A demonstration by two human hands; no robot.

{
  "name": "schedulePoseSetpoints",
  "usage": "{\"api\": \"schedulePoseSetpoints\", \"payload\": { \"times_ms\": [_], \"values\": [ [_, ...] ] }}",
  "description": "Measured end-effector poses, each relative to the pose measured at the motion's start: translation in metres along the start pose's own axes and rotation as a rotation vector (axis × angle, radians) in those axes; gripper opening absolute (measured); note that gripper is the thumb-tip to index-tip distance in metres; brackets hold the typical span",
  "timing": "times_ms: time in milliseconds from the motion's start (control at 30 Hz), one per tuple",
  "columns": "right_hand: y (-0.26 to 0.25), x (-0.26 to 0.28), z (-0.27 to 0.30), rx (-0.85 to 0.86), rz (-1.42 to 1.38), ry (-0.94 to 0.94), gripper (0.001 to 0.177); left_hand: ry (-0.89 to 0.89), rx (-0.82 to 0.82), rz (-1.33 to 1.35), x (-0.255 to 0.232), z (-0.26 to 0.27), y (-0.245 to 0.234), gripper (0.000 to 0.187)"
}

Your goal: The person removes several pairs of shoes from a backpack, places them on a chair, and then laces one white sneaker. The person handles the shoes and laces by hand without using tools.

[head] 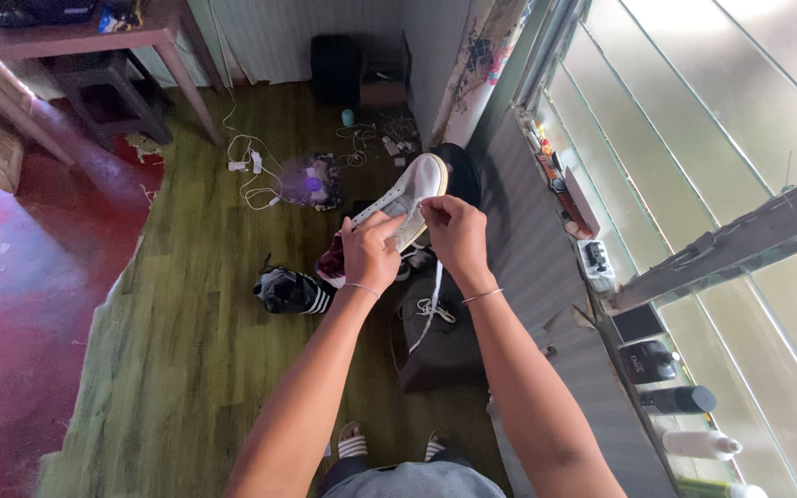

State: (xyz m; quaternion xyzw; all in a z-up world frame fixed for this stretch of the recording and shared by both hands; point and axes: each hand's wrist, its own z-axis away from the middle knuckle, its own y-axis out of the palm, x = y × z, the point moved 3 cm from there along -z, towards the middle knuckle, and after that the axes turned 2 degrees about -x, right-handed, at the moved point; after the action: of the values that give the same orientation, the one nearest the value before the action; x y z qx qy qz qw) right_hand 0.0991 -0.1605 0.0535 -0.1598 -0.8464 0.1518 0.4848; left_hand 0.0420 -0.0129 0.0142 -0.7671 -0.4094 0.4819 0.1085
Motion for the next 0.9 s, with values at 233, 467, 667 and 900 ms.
{"api": "schedulePoseSetpoints", "payload": {
  "times_ms": [233,467,667,900],
  "values": [
    [0.001,0.001,0.003,-0.03,-0.06,0.147,0.012,0.088,-0.028,-0.085,-0.016,0.002,-0.003,0.044],
    [0.002,-0.006,0.005,0.09,0.022,-0.002,0.014,0.08,-0.042,-0.117,-0.009,0.008,0.001,0.046],
    [0.003,-0.02,0.001,0.088,-0.053,0.253,0.023,0.173,0.016,-0.177,-0.007,0.015,0.004,0.048],
    [-0.001,-0.038,-0.006,0.235,-0.089,0.166,0.028,0.314,0.018,-0.194,0.001,0.011,0.004,0.042]
  ]
}}
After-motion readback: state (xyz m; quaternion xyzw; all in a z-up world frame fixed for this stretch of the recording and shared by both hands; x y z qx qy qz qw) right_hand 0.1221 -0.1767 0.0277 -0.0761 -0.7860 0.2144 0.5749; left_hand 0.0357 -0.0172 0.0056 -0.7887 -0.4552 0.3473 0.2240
